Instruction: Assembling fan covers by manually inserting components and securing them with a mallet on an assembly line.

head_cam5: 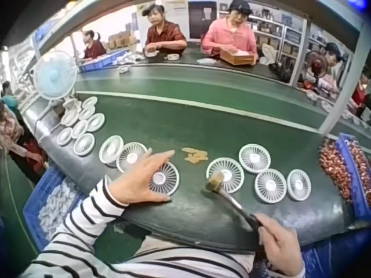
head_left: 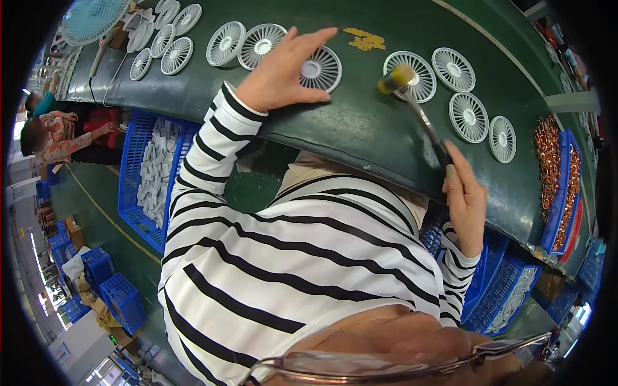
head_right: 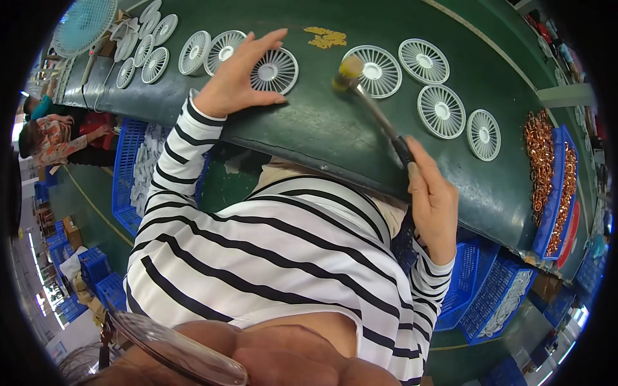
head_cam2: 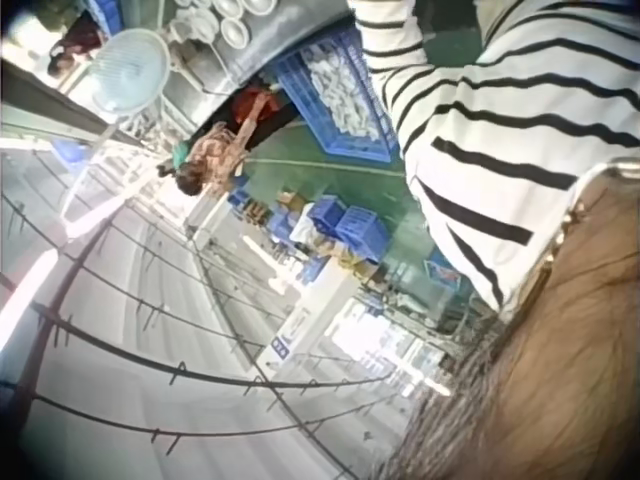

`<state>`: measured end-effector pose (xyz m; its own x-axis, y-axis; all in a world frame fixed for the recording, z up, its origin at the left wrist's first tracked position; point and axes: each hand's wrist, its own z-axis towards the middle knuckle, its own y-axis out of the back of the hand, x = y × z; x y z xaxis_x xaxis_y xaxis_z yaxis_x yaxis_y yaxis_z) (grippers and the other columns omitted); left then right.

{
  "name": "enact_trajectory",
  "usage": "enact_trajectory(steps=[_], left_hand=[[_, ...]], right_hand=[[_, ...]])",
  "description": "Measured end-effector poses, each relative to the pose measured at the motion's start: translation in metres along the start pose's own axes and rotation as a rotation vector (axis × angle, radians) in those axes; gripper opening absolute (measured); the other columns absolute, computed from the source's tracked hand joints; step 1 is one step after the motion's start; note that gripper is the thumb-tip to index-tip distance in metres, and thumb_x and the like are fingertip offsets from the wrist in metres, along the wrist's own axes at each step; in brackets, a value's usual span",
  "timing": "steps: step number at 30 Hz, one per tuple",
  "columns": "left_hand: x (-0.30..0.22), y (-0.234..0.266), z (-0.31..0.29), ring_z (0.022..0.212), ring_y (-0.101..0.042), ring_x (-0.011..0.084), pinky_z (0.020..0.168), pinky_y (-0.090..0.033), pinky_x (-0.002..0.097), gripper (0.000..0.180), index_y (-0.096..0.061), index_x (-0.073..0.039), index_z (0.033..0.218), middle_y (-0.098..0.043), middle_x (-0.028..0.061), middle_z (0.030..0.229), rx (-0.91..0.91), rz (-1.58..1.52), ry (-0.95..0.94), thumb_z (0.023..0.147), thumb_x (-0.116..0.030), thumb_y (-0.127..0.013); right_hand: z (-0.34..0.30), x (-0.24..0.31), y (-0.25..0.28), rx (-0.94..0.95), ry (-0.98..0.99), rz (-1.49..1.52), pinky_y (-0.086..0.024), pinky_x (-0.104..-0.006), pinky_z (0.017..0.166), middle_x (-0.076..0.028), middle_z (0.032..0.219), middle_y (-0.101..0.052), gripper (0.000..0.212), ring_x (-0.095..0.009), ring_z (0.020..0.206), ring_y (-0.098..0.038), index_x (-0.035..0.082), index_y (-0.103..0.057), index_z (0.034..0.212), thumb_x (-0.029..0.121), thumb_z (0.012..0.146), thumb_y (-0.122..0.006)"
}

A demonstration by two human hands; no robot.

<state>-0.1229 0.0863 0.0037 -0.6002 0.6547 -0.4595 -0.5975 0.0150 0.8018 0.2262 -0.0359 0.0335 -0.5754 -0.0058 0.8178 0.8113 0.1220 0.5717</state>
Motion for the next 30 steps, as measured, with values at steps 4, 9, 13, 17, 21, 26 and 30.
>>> enact_trajectory(steps=[4, 9, 13, 17, 21, 26, 30], left_hand=[[-0.020, -0.017, -0.002, 0.119, -0.053, 0.0299, 0.107, -0.036, 0.0393, 0.103, -0.029, -0.010, 0.147, -0.055, 0.0136, 0.128, -0.009, -0.222, 0.024, 0.063, -0.021, -0.087], [-0.022, -0.026, -0.005, 0.114, -0.054, 0.0328, 0.097, -0.043, 0.0376, 0.114, -0.019, -0.010, 0.150, -0.055, 0.0178, 0.124, -0.059, -0.280, 0.035, 0.061, -0.030, -0.088], [-0.015, -0.029, -0.005, 0.112, -0.056, 0.0337, 0.097, -0.043, 0.0373, 0.123, -0.011, -0.010, 0.151, -0.058, 0.0173, 0.121, -0.045, -0.377, 0.135, 0.060, -0.034, -0.088], [-0.016, -0.028, -0.011, 0.113, -0.056, 0.0332, 0.098, -0.043, 0.0374, 0.127, -0.003, -0.010, 0.152, -0.058, 0.0159, 0.122, -0.041, -0.391, 0.188, 0.061, -0.034, -0.088], [-0.022, -0.025, -0.007, 0.117, -0.054, 0.0284, 0.102, -0.040, 0.0349, 0.130, 0.002, -0.010, 0.152, -0.055, 0.0155, 0.129, 0.003, -0.429, 0.254, 0.062, -0.030, -0.089], [-0.024, -0.028, -0.012, 0.127, -0.047, 0.0335, 0.106, -0.037, 0.0376, 0.115, -0.013, -0.007, 0.151, -0.050, 0.0174, 0.135, -0.025, -0.228, 0.151, 0.066, -0.033, -0.085], [-0.026, -0.033, -0.014, 0.117, -0.054, 0.0364, 0.096, -0.047, 0.0404, 0.071, -0.051, -0.004, 0.130, -0.057, 0.0166, 0.126, -0.172, -0.032, -0.036, 0.068, -0.026, -0.081]], right_hand=[[-0.007, 0.021, 0.004, -0.174, 0.072, 0.275, -0.036, -0.0166, 0.053, -0.003, 0.080, -0.059, 0.040, -0.003, 0.060, -0.045, 0.004, -0.052, 0.134, 0.004, 0.096, -0.043], [0.004, 0.018, -0.007, 0.055, 0.130, 0.103, -0.049, -0.0254, 0.070, -0.012, 0.106, -0.065, 0.039, -0.015, 0.077, -0.063, 0.001, -0.052, 0.131, 0.003, 0.092, -0.047], [0.022, 0.025, -0.014, 0.118, 0.157, -0.169, -0.050, -0.0284, 0.082, -0.015, 0.120, -0.064, 0.036, -0.025, 0.096, -0.068, 0.004, -0.057, 0.126, 0.001, 0.092, -0.050], [0.014, 0.034, -0.014, -0.061, 0.236, 0.069, -0.048, -0.0242, 0.065, -0.013, 0.118, -0.066, 0.037, -0.010, 0.068, -0.056, 0.002, -0.057, 0.127, -0.002, 0.091, -0.048], [0.041, 0.023, -0.039, 0.156, 0.304, -0.333, -0.052, -0.0373, 0.071, -0.017, 0.107, -0.067, 0.035, -0.034, 0.082, -0.066, 0.015, -0.058, 0.128, 0.011, 0.093, -0.056], [0.042, 0.005, -0.025, 0.121, 0.002, 0.133, -0.041, -0.0221, 0.051, -0.004, 0.078, -0.062, 0.035, -0.008, 0.054, -0.049, 0.012, -0.056, 0.132, 0.016, 0.097, -0.051], [0.036, -0.010, -0.019, -0.011, -0.138, 0.530, -0.031, -0.0166, 0.046, 0.002, 0.068, -0.050, 0.041, -0.003, 0.051, -0.038, 0.007, -0.047, 0.139, 0.025, 0.102, -0.044]])
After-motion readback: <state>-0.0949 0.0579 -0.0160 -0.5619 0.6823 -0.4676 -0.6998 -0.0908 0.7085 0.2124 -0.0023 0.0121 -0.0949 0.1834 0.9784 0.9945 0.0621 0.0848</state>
